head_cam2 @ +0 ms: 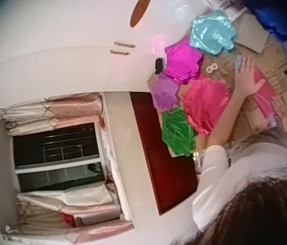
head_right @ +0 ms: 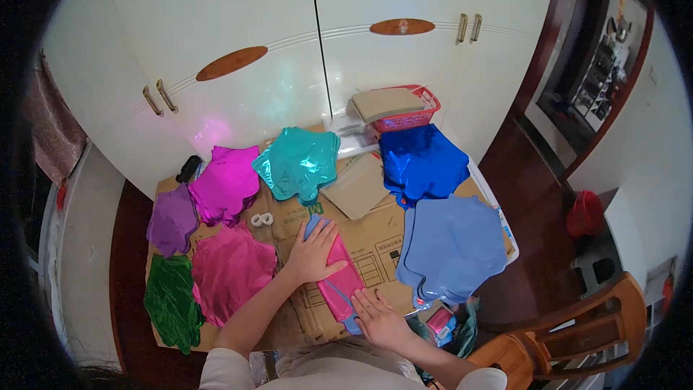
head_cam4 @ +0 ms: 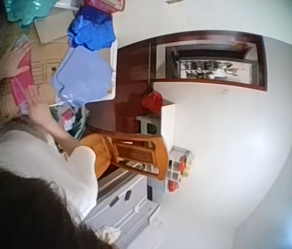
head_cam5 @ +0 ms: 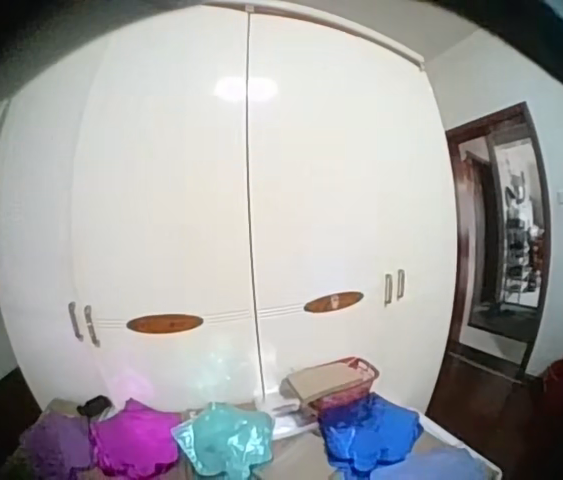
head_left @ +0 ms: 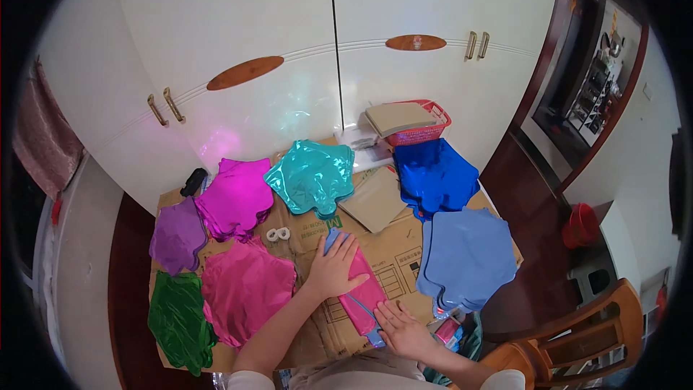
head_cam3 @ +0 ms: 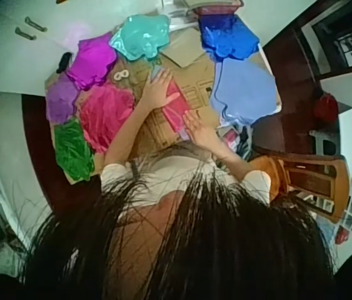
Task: Folding foil balloons and inserting them along with cardboard backing into plastic sleeves.
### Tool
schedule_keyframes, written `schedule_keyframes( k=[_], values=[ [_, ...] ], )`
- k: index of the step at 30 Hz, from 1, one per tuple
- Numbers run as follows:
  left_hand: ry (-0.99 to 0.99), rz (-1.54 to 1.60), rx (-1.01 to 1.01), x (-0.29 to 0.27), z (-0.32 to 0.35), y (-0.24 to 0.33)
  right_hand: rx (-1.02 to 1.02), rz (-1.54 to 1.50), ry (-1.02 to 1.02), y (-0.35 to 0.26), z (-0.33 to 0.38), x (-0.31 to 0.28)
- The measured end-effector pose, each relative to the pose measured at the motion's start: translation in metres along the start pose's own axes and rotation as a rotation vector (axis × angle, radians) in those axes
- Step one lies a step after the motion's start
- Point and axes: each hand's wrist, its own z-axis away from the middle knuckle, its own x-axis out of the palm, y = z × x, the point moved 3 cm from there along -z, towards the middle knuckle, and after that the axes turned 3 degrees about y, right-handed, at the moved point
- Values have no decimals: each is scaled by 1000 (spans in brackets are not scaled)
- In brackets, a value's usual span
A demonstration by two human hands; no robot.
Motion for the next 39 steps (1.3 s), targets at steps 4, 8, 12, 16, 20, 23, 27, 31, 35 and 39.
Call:
schedule_keyframes(
  k=[4, 8, 12, 16, 20, 23, 27, 31, 35, 39],
  values=[
    [28, -24, 9, 1, 1, 1, -30, 32, -12, -2, 18, -17],
    [62, -25, 17, 4, 3, -1, 32, -113, -152, 10, 8, -41],
    [73, -51, 3, 0, 4, -3, 116, -225, -37, 29, -34, -50],
    [91, -56, 19, 1, 3, -3, -53, -69, 155, 45, -75, -20],
    [79, -53, 5, 0, 5, -4, -205, 177, 123, 48, -75, -3],
    [84, -42, -1, 2, 5, -5, -232, 157, 68, 47, -62, -4],
    [82, -48, -18, 0, 7, -5, -240, 102, -6, 35, -42, -14],
    [78, -57, -11, 0, 5, -3, -323, 71, -47, 29, -26, -20],
    [70, -82, -24, 2, 8, -5, -44, -2, -216, 15, -48, -24],
    [83, -92, -22, -1, 7, -4, 66, 150, 49, -17, -70, -14]
  ],
)
